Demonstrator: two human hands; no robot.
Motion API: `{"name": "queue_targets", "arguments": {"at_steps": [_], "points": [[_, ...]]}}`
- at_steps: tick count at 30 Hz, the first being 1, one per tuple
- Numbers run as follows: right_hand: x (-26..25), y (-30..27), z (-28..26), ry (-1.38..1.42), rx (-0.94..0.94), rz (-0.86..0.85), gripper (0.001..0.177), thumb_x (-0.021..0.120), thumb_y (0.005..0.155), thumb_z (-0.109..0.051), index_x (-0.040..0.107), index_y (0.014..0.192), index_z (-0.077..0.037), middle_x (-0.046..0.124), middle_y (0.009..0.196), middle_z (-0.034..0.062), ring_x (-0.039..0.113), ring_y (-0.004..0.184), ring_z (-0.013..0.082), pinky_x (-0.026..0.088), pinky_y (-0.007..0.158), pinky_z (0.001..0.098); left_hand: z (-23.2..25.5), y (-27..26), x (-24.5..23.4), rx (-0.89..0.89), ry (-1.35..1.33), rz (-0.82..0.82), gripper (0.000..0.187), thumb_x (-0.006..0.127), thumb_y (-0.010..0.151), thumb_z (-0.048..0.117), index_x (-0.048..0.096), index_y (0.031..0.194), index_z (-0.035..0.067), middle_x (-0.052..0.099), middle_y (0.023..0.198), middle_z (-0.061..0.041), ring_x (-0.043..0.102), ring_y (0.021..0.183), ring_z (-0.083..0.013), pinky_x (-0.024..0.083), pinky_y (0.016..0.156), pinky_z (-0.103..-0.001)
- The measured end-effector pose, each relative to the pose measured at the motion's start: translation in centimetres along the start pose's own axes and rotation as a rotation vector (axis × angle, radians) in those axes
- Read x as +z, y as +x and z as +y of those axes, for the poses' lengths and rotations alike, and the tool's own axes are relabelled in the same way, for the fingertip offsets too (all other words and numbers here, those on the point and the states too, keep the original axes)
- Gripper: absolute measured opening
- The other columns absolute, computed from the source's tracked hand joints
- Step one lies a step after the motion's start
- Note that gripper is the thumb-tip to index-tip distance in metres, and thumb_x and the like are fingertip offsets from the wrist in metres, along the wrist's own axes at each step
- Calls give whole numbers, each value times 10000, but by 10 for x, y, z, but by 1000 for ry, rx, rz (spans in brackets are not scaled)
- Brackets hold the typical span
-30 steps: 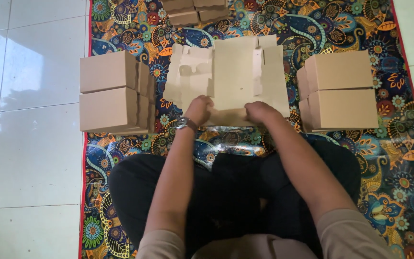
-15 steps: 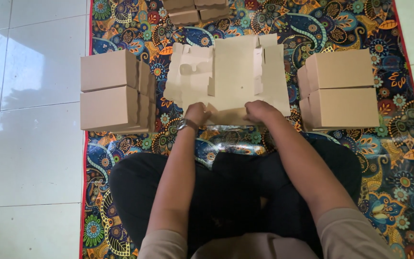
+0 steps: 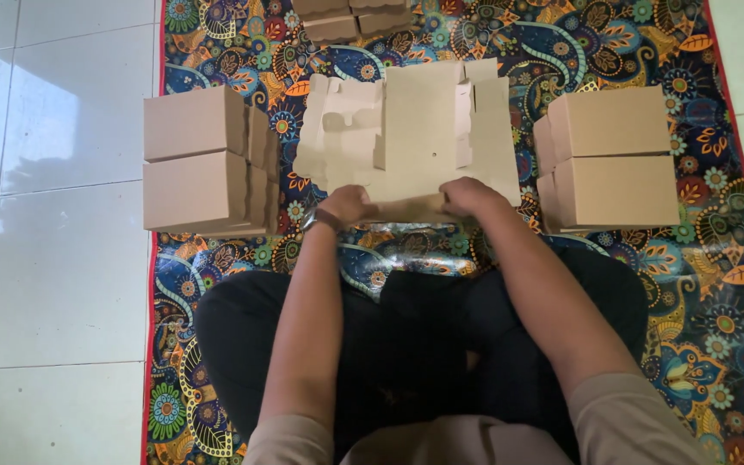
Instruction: The person is folding flat cardboard templates into small boxes and stacking them on the floor.
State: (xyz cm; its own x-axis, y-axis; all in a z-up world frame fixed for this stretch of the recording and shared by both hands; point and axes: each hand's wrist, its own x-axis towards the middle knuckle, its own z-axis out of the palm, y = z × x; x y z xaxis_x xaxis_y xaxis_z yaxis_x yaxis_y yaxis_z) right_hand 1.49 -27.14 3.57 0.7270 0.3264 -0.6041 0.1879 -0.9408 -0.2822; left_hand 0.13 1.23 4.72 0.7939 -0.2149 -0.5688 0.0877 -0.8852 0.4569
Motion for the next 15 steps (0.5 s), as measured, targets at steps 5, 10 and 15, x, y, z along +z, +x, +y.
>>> {"name": "queue_targets", "arguments": {"at_steps": [5,10,15], "points": [[12,13,8,10,13,58,376,739,879,-408,704,1126,-127,747,1139,168,689,1138,380,580,941,505,-44,49,56,-76,116,150,575,727,878,485,685,1278,74,737,1183,-183,695,1166,-339,567,977,-471],[4,6,-2,-58,17,128,480,750,869,-486,655,1152,-110,715,1176,183,665,1172,403,554,958,571,-11,48,64,-132,244,262,763,698,854,574,495,1396,76,569,1365,-223,557,1286,-411,482,1020,-554],[12,17,-7,-191,16,226,513,833,786,-481,672,1105,-113,677,1128,152,655,1128,414,551,904,611,41,16,65,-24,541,242,1043,594,829,781,302,1642,197,277,1698,-143,229,1557,-387,214,1217,-602]]}}
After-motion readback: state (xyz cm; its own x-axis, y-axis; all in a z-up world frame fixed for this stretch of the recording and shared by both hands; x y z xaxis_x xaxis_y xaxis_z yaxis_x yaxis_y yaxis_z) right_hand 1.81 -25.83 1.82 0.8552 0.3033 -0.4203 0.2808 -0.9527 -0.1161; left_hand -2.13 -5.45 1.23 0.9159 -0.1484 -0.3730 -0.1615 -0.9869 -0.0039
